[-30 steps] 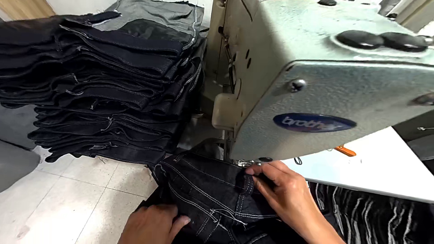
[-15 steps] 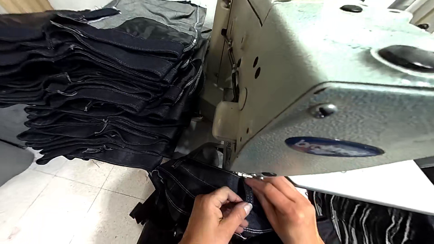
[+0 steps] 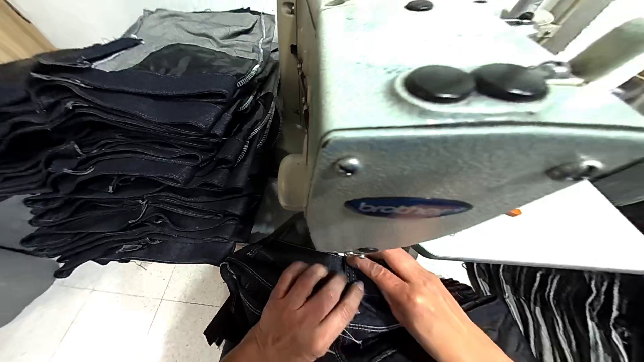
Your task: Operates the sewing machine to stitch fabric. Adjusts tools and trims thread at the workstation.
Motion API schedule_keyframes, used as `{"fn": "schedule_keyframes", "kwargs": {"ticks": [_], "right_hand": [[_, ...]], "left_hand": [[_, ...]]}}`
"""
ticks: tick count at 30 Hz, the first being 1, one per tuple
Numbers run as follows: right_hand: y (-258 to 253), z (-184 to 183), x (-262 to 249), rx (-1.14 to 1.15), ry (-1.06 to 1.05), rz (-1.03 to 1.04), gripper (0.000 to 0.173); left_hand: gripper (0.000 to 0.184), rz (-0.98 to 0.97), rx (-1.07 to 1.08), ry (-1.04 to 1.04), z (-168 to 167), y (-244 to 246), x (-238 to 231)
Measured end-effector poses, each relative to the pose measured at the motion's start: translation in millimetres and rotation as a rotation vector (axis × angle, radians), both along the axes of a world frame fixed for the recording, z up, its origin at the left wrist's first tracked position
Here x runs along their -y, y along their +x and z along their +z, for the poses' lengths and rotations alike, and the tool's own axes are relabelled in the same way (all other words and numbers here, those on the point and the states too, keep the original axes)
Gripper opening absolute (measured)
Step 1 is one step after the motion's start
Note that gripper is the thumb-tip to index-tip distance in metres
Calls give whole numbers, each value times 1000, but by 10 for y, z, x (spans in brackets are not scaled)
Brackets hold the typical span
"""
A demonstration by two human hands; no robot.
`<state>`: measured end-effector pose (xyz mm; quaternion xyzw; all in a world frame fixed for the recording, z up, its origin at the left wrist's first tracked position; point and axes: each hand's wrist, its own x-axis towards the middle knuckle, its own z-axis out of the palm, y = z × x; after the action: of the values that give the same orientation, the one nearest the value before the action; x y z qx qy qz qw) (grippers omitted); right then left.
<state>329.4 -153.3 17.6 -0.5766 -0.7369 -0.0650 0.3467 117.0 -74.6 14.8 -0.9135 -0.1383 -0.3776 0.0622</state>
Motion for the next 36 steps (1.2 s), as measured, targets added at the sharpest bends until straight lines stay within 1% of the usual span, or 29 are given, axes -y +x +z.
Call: {"fn": "schedule_keyframes", "kwargs": {"ticks": [1,3,5,6,7,9,11,13,18,26,30,36], "right_hand": [[45,-13,-4,-67,-21,25,27],[189,-68,17,-271,-108,114,24],[349,-154,102,-473,-229,158,31],[399,-217,158,-534,-289,122,38],[425,-277,203,-592,-340,77,41],[388,-345,214,-681,-345,-4,41],[334,-326,135,-683,-292,-54,41],[348,-291,45,-641,-259,-46,40],[434,-315,39,-598,-256,27,42],[403,-285,44,-593,-242,22,42],[402,-258,26,-571,-239,34,41],[413,-280,10,-557,-224,51,40]], "left_hand": [[24,-53,-29,6,-18,4,-42],[27,-140,-64,-66,-39,6,-100],[30,-157,-95,-127,-5,-1,-140],[30,-149,-109,-143,15,-4,-144],[30,-137,-120,-156,26,-4,-135],[30,-106,-135,-166,36,10,-104],[30,-66,-130,-159,44,35,-89],[29,-39,-112,-148,47,56,-87],[30,8,-147,-145,125,90,1],[30,43,-167,-146,142,96,20],[30,39,-157,-133,129,80,32],[25,-47,-30,-171,22,35,-60]]}}
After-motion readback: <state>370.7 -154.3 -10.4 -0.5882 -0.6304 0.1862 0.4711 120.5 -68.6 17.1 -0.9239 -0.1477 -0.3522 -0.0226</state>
